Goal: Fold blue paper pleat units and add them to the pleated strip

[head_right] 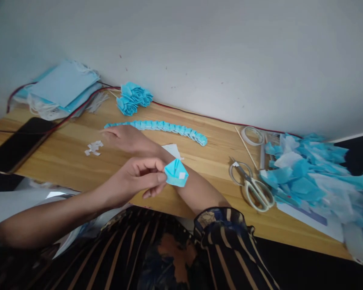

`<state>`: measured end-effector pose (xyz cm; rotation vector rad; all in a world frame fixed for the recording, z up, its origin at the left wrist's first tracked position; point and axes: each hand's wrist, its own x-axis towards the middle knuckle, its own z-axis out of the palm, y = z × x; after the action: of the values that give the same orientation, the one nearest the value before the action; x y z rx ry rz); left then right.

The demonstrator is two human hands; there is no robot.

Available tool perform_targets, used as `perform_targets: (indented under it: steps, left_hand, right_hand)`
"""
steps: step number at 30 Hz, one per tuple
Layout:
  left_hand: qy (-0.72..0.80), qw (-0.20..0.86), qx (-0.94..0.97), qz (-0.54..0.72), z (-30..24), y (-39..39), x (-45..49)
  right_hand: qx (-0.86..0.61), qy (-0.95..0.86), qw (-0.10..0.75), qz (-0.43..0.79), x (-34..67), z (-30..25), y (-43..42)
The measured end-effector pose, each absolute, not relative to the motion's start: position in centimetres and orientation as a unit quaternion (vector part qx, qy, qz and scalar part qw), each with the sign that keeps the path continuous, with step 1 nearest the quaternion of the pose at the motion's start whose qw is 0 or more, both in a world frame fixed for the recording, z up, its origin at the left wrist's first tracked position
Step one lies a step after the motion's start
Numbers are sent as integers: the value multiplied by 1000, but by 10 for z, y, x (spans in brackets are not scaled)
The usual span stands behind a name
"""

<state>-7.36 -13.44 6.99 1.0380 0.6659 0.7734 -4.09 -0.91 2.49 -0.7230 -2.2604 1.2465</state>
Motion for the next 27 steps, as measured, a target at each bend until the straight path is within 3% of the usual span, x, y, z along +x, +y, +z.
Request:
perform_targets:
  steps: [10,17,21,23,27]
  left_hand:
    - [418,663,446,433,34,-118,-90]
    - [436,625,553,338,28,-108,-75]
    - [454,588,591,314,34,-98,-88]
    - [516,485,624,329,36,-86,-111]
    - [577,110,775,234,27,-55,-160]
  right_hand:
    - [-396,-609,320,608,106,52,-40]
    - [-420,-707,255,509,145,59,-66]
    - [-443,-710,297,459,151,54,-67]
    - [-452,-674,349,469,157,49,-63]
    - [-460,-549,445,537,171,32,-49]
